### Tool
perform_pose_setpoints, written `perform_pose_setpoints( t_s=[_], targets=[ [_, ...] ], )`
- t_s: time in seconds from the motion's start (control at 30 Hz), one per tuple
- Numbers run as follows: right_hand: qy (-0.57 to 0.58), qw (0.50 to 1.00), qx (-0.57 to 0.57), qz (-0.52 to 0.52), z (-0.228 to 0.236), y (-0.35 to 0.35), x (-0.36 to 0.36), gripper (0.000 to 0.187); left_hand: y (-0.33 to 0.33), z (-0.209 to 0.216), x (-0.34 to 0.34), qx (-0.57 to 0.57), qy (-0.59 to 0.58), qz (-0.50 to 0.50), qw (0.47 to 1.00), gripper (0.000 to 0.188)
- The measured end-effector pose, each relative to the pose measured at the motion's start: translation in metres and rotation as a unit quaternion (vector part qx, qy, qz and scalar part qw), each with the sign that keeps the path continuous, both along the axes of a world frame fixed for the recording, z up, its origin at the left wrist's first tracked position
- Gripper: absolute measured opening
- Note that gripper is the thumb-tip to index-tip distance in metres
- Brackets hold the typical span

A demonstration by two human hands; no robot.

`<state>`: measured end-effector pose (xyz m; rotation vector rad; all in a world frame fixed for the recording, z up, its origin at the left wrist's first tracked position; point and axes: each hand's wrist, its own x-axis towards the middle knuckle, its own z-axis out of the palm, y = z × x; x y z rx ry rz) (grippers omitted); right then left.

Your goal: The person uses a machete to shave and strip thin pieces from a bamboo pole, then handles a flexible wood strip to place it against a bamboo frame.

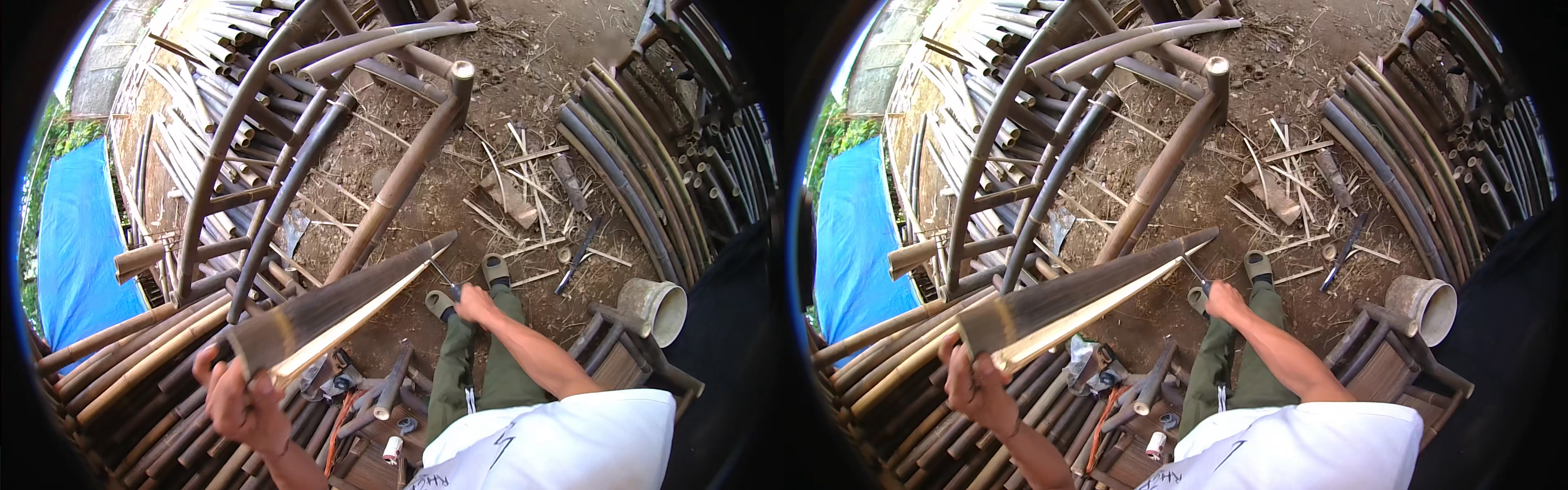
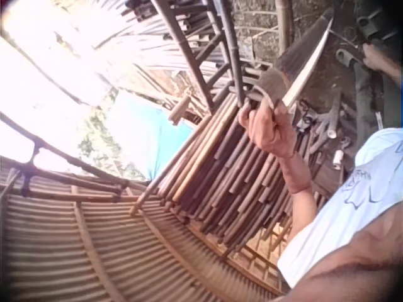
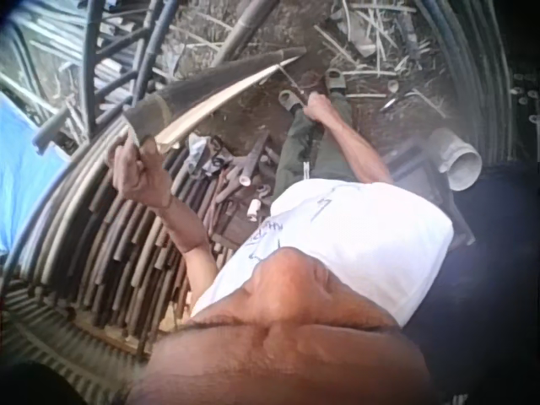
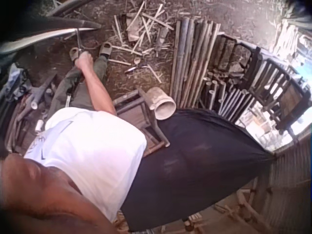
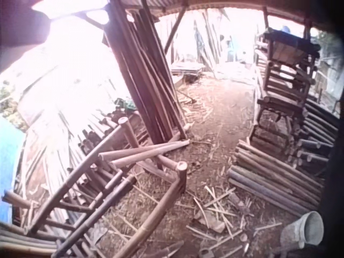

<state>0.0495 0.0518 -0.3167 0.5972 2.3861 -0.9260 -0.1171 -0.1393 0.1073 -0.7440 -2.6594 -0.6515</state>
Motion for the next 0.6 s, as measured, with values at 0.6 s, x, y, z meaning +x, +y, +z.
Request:
perform_pose_setpoints(
  t_s=[0.6],
  targets=[
    [0.384, 0.686, -0.601, -0.146, 0.315, 0.190, -0.046, 0.042, 0.088, 0.012, 0.055, -0.012, 0.063, -0.119, 0.991, 0.043]
  ],
)
